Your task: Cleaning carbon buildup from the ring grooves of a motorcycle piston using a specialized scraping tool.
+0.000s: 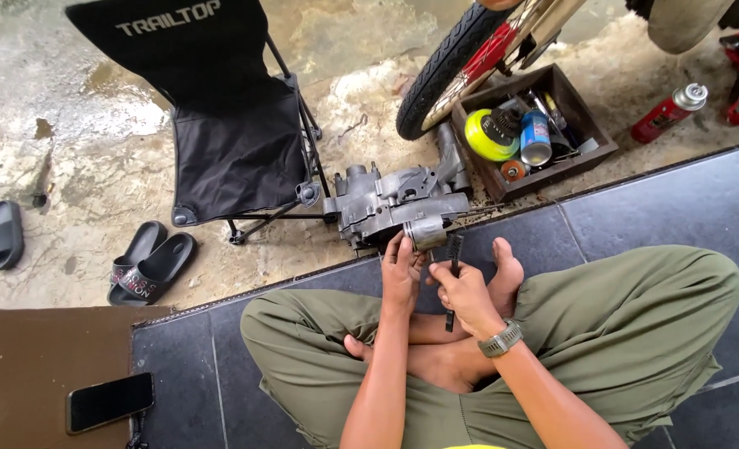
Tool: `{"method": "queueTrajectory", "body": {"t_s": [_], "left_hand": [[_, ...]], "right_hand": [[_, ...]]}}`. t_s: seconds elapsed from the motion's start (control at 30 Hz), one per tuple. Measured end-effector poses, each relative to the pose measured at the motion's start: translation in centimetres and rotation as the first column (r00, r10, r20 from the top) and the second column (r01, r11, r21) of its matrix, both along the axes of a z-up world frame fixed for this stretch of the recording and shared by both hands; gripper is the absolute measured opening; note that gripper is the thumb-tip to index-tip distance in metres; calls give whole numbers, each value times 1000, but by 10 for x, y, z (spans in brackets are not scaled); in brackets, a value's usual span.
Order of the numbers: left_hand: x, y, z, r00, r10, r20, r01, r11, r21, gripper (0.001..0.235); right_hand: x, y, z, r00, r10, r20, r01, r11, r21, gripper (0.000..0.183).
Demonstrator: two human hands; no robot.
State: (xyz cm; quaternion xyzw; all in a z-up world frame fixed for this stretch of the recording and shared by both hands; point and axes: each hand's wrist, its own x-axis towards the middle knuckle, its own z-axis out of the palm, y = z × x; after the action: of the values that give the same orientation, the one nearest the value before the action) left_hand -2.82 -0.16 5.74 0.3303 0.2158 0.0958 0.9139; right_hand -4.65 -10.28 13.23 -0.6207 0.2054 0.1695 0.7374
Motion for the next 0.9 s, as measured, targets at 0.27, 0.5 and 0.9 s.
{"method": "queueTrajectory", "body": {"t_s": [0.27, 0.5, 0.9], "left_hand": [[-5, 1, 7, 1000, -25, -6, 25, 1000, 10, 35], [-9, 3, 15, 999, -36, -12, 36, 999, 7, 34], [-11, 2, 6, 999, -35, -8, 35, 999, 15, 36]], "right_hand": [[-6, -2, -3, 999, -20, -36, 22, 998, 67, 16], [-8, -5, -14, 999, -43, -24, 45, 995, 88, 15], [-8, 0, -5, 999, -33, -2, 33, 997, 65, 16]]}}
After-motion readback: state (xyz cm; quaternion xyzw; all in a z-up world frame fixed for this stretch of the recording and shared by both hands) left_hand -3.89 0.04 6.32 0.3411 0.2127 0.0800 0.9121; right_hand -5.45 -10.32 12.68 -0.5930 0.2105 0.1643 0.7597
